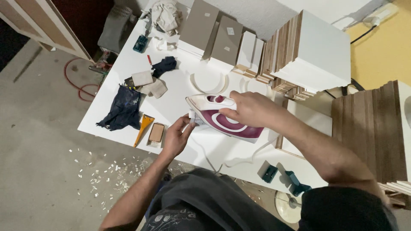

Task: The person irons a white rectangular board with a household iron, then uses a sanding block to smooth the edges of the board. The person also uses a utility knife to scrape the surface of the board.

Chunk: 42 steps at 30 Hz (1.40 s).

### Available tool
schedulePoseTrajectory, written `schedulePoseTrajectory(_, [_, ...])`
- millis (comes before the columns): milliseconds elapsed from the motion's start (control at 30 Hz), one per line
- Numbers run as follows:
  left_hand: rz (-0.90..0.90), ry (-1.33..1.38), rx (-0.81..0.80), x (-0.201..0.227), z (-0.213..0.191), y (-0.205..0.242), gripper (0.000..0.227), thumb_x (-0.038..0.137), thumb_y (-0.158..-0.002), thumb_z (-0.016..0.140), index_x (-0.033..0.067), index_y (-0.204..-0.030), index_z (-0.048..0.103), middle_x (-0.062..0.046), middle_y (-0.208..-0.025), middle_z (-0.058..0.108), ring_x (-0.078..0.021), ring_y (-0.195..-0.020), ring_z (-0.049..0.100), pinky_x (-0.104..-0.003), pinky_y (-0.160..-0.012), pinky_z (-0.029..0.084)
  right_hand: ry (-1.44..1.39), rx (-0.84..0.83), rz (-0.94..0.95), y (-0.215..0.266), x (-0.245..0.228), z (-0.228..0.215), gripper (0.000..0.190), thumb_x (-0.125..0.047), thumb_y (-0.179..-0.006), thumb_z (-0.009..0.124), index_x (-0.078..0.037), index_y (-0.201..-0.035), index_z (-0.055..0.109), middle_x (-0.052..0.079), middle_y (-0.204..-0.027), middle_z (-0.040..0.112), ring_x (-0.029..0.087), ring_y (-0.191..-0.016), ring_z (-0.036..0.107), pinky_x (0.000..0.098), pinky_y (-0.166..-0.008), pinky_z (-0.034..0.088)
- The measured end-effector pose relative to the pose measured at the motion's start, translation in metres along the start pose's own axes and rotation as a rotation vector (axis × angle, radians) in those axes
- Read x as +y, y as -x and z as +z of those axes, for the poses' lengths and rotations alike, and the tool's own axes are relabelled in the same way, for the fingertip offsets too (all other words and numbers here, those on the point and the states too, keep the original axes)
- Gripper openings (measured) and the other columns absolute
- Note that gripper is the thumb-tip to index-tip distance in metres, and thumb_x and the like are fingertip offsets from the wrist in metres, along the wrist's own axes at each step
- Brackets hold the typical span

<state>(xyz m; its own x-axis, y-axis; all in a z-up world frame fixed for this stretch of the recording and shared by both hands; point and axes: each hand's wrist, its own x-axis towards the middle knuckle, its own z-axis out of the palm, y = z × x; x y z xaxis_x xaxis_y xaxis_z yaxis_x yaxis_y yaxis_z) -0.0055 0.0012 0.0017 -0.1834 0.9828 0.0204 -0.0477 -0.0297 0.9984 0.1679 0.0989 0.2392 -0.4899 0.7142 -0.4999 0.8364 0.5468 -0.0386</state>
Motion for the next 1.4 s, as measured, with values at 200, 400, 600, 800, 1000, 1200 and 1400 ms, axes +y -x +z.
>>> schedulePoseTrajectory(200, [-0.007,-0.018,0.017,-0.025,0.003,-0.002,0.014,0.018,-0.099,0.071,0.0053,-0.097,0.064,-0.017,-0.126,0.073,-0.0355,-0.129,0.061,-0.053,-0.107,0.048,0.028,0.019,-0.077,-0.025,-0.020,0.000,0.054,-0.054,-0.101,0.046,-0.002,-0.106,0.059,0.029,-0.091,0.072,0.050,-0.091,0.073,0.0558,-0.077,0.060])
schedulePoseTrajectory(400, [-0.013,0.005,-0.005,-0.001,-0.002,0.000,0.013,0.016,-0.099,0.070,0.0040,-0.096,0.064,-0.020,-0.133,0.070,-0.0403,-0.130,0.060,-0.056,-0.109,0.046,0.010,-0.019,0.001,0.001,-0.001,-0.004,0.055,-0.052,-0.100,0.046,0.001,-0.108,0.058,0.032,-0.094,0.072,0.053,-0.095,0.072,0.0588,-0.080,0.059])
schedulePoseTrajectory(600, [-0.015,-0.015,-0.014,0.001,-0.002,-0.001,0.013,0.015,-0.100,0.069,0.0033,-0.097,0.064,-0.020,-0.131,0.071,-0.0423,-0.127,0.061,-0.055,-0.107,0.048,-0.026,-0.047,0.101,0.018,0.011,-0.008,0.056,-0.052,-0.100,0.045,0.002,-0.111,0.058,0.032,-0.099,0.072,0.052,-0.099,0.071,0.0580,-0.085,0.058])
schedulePoseTrajectory(800, [-0.002,-0.023,-0.007,-0.001,-0.002,0.000,0.015,0.015,-0.099,0.071,0.0026,-0.098,0.062,-0.020,-0.131,0.071,-0.0420,-0.127,0.062,-0.057,-0.106,0.048,-0.011,-0.020,0.004,-0.010,-0.005,0.001,0.058,-0.056,-0.101,0.045,0.000,-0.110,0.058,0.031,-0.099,0.072,0.052,-0.099,0.071,0.0578,-0.085,0.057])
schedulePoseTrajectory(1000, [-0.006,-0.084,0.002,-0.021,-0.002,-0.002,0.016,0.021,-0.099,0.073,0.0071,-0.098,0.066,-0.013,-0.110,0.078,-0.0283,-0.114,0.071,-0.048,-0.095,0.054,0.016,0.013,-0.085,-0.028,-0.025,0.003,0.059,-0.055,-0.101,0.045,0.001,-0.112,0.058,0.031,-0.096,0.071,0.052,-0.094,0.072,0.0578,-0.080,0.059])
schedulePoseTrajectory(1200, [0.032,-0.022,-0.002,-0.036,-0.001,-0.004,0.014,0.017,-0.101,0.072,0.0057,-0.095,0.066,-0.012,-0.102,0.076,-0.0165,-0.102,0.066,-0.043,-0.096,0.054,-0.004,0.010,-0.089,-0.020,-0.016,0.003,0.060,-0.057,-0.101,0.043,0.000,-0.113,0.057,0.030,-0.094,0.071,0.052,-0.091,0.072,0.0570,-0.075,0.059])
schedulePoseTrajectory(1400, [0.109,-0.191,0.152,-0.004,0.003,0.006,0.015,0.014,-0.097,0.078,0.0027,-0.092,0.070,-0.014,-0.096,0.069,-0.0294,-0.087,0.073,-0.039,-0.078,0.059,-0.013,-0.007,-0.027,-0.003,0.003,0.003,0.058,-0.050,-0.102,0.044,0.005,-0.114,0.058,0.034,-0.096,0.071,0.055,-0.092,0.071,0.0588,-0.077,0.059])
